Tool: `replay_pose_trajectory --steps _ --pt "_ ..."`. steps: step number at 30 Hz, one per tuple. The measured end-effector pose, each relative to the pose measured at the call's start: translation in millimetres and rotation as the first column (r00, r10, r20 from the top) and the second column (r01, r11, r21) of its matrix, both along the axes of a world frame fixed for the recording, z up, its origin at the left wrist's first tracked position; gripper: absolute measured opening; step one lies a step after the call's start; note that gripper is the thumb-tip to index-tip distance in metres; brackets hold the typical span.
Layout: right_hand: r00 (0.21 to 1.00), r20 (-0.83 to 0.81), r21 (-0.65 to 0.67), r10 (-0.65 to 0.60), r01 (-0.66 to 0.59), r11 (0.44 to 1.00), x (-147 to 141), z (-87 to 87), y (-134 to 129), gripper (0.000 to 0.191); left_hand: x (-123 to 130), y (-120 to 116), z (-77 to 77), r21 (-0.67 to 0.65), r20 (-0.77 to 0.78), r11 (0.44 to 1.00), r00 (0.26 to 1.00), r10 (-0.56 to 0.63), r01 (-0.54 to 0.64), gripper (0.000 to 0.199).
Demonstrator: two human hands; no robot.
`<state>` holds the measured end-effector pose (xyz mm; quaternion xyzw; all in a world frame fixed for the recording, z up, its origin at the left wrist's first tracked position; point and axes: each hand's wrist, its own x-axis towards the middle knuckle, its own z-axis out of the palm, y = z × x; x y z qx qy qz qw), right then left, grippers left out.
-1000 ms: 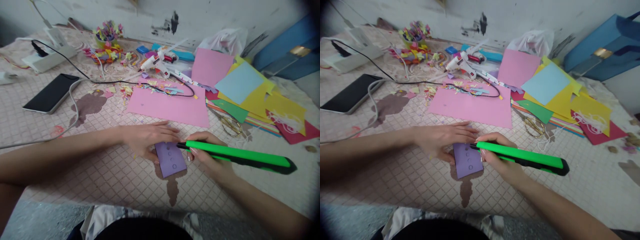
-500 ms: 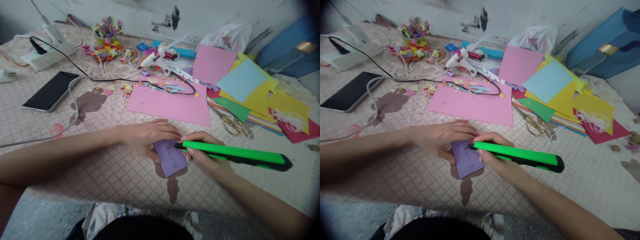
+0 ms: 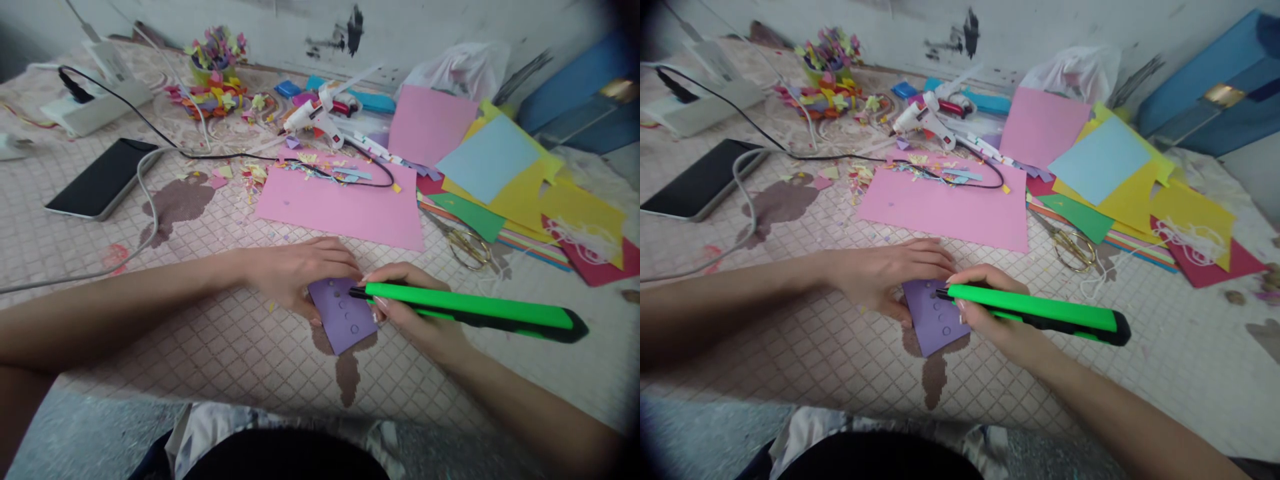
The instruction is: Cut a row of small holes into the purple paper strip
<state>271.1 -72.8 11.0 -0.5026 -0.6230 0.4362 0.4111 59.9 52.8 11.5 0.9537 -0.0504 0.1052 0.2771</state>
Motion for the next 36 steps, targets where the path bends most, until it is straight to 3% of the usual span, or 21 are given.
replay_pose_trajectory --steps 7,15,22,36 --pt "1.000 0.018 0.001 0.022 -0.022 1.000 1 1.6 0 0.018 3 2 -2.9 0.022 -0.005 1.000 1.000 0.016 -0.016 0.063" --pt "0.993 0.085 0.041 0.087 -0.091 0.995 -5 7.0 2 0.017 -11 -10 1.8 0.018 -0.067 0.995 0.993 0.102 -0.101 0.069" --pt "0.983 0.113 0.065 0.144 -0.151 0.986 -7 2.8 3 0.017 -17 -10 -4.5 -0.060 -0.013 0.993 0.995 0.102 -0.102 0.047" --pt "0.972 0.181 0.119 0.149 -0.173 0.978 -10 -0.4 3 0.018 -17 -8 -7.0 -0.029 -0.028 0.994 0.994 0.106 -0.107 0.047"
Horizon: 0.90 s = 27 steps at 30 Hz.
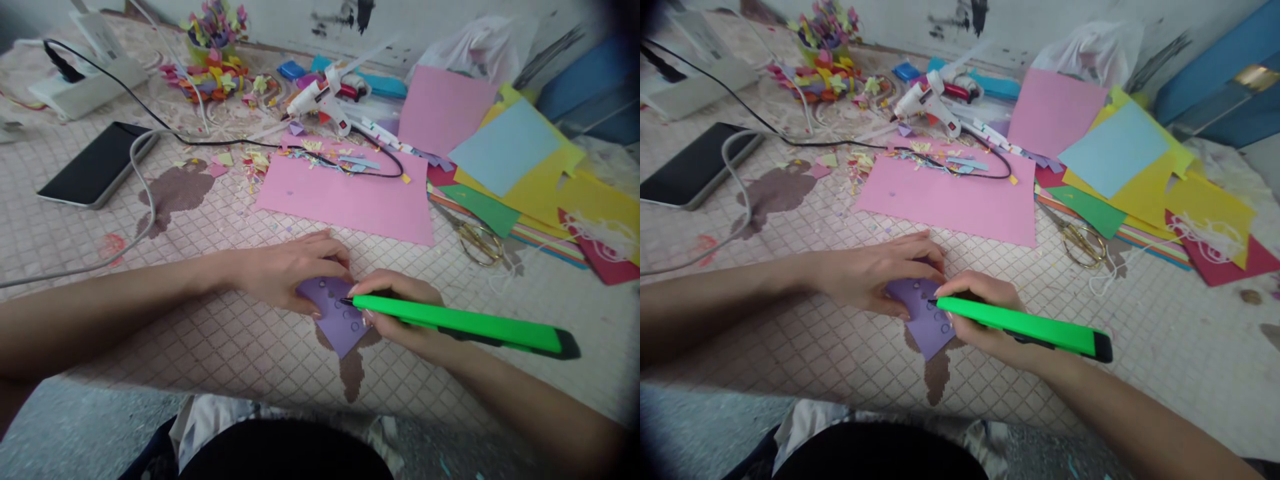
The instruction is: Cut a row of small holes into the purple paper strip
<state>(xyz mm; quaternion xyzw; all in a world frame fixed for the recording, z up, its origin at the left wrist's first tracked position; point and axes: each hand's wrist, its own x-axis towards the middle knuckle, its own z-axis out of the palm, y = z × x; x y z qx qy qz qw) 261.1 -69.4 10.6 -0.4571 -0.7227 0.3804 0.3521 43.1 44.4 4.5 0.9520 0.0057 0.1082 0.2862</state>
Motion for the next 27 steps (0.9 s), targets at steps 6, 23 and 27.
replay_pose_trajectory --steps 6,23,27 --pt "1.000 0.015 -0.005 0.006 -0.006 1.000 -0.2 0.5 -0.2 0.019 0.1 -0.3 0.4 0.002 0.004 1.000 1.000 0.000 0.000 0.046" --pt "1.000 -0.006 -0.004 0.004 -0.004 1.000 -1.6 -0.1 1.1 0.020 -0.3 -0.1 -1.9 -0.001 0.020 1.000 1.000 0.010 -0.010 0.047" --pt "1.000 0.014 -0.009 0.019 -0.019 1.000 -0.5 0.1 0.7 0.019 -0.2 -0.2 -1.2 -0.009 0.022 1.000 1.000 0.008 -0.008 0.043"
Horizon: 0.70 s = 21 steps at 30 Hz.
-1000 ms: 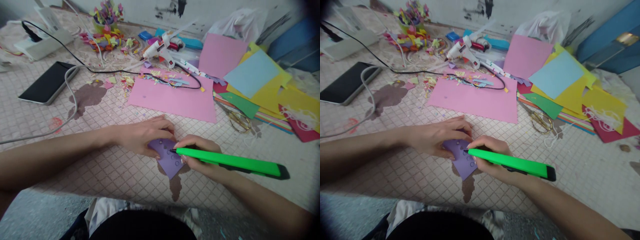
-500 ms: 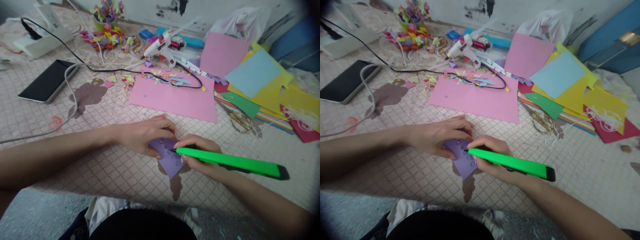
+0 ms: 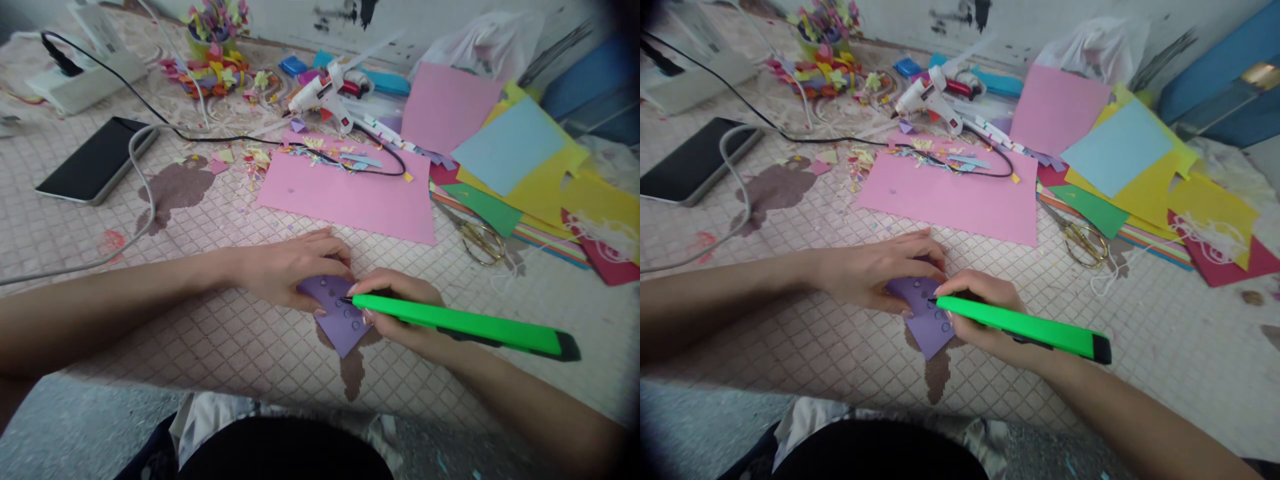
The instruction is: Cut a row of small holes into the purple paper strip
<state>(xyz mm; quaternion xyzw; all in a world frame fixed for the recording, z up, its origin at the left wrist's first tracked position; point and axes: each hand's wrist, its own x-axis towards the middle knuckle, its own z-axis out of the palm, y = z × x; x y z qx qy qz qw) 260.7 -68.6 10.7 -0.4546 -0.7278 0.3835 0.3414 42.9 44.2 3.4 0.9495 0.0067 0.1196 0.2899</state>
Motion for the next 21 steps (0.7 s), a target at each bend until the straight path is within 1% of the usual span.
replay_pose_trajectory --steps 9,15,21 --pt "1.000 -0.011 -0.017 0.008 -0.008 1.000 0.3 1.2 0.2 0.019 0.0 -0.2 0.0 0.020 -0.008 1.000 1.000 -0.001 0.001 0.043" --pt "1.000 -0.011 0.010 -0.015 0.015 1.000 -1.7 0.0 0.2 0.020 0.4 0.8 -0.9 0.026 0.006 0.999 1.000 -0.020 0.020 0.045" --pt "0.999 0.039 -0.028 0.024 -0.023 0.999 1.4 0.5 2.7 0.023 0.7 0.6 -0.8 0.021 0.011 1.000 1.000 -0.011 0.011 0.044"
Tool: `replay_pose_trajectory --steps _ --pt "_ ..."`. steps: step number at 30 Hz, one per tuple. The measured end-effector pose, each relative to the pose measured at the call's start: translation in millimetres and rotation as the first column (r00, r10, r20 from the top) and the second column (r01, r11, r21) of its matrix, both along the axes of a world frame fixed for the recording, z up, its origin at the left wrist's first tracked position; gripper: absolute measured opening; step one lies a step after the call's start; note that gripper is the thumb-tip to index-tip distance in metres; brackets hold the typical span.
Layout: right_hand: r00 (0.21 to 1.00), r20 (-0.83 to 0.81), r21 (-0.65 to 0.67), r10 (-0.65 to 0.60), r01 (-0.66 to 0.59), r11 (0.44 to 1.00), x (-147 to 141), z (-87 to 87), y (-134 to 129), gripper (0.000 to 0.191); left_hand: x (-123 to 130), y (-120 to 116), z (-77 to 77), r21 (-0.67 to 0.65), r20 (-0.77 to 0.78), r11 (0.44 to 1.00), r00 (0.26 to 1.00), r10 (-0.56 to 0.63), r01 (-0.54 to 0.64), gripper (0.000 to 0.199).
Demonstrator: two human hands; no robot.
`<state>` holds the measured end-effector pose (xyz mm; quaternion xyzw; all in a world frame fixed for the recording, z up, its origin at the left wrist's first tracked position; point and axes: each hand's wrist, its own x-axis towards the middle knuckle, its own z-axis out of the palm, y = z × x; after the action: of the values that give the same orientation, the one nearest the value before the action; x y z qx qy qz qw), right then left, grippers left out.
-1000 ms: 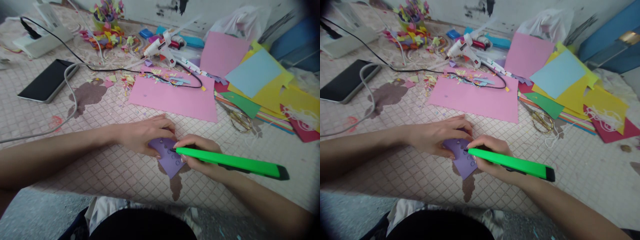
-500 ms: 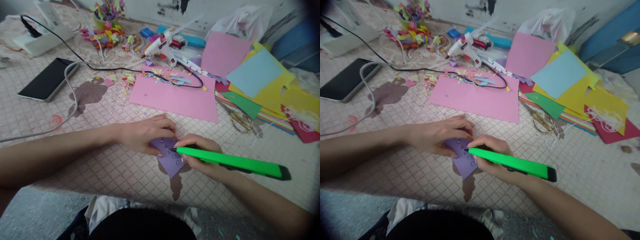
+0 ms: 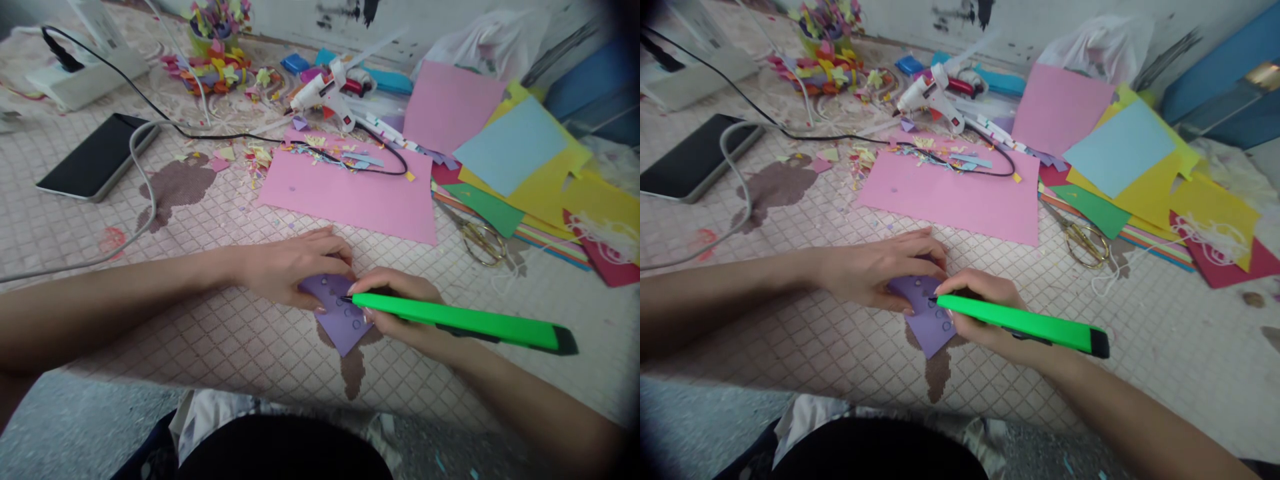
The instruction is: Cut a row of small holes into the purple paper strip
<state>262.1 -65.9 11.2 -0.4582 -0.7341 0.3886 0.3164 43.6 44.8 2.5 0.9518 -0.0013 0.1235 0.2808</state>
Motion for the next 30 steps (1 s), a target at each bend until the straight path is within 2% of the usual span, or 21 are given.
replay_pose_trajectory --steps 6,13,17,22,30 --pt "0.997 0.001 0.038 0.083 -0.083 0.996 3.7 -1.2 3.6 0.022 0.0 -1.1 2.1 0.000 -0.009 1.000 1.000 0.006 -0.006 0.043" --pt "0.998 -0.064 0.019 0.004 -0.002 1.000 4.6 -1.3 -1.6 0.021 0.1 -1.8 1.8 0.010 -0.011 1.000 1.000 0.011 -0.011 0.044" --pt "0.998 -0.055 0.042 0.020 -0.018 0.999 2.6 -0.5 -2.0 0.022 0.5 -1.8 1.8 -0.002 -0.017 1.000 1.000 0.018 -0.018 0.043" --pt "0.999 -0.050 0.047 0.006 -0.004 0.999 1.2 -1.1 -0.7 0.023 1.0 -2.7 1.9 -0.004 -0.029 0.999 0.999 0.037 -0.037 0.032" --pt "0.999 -0.034 0.038 0.017 -0.016 0.999 3.4 -2.2 -0.8 0.023 1.0 -3.4 2.6 0.012 -0.040 0.999 0.998 0.047 -0.046 0.035"
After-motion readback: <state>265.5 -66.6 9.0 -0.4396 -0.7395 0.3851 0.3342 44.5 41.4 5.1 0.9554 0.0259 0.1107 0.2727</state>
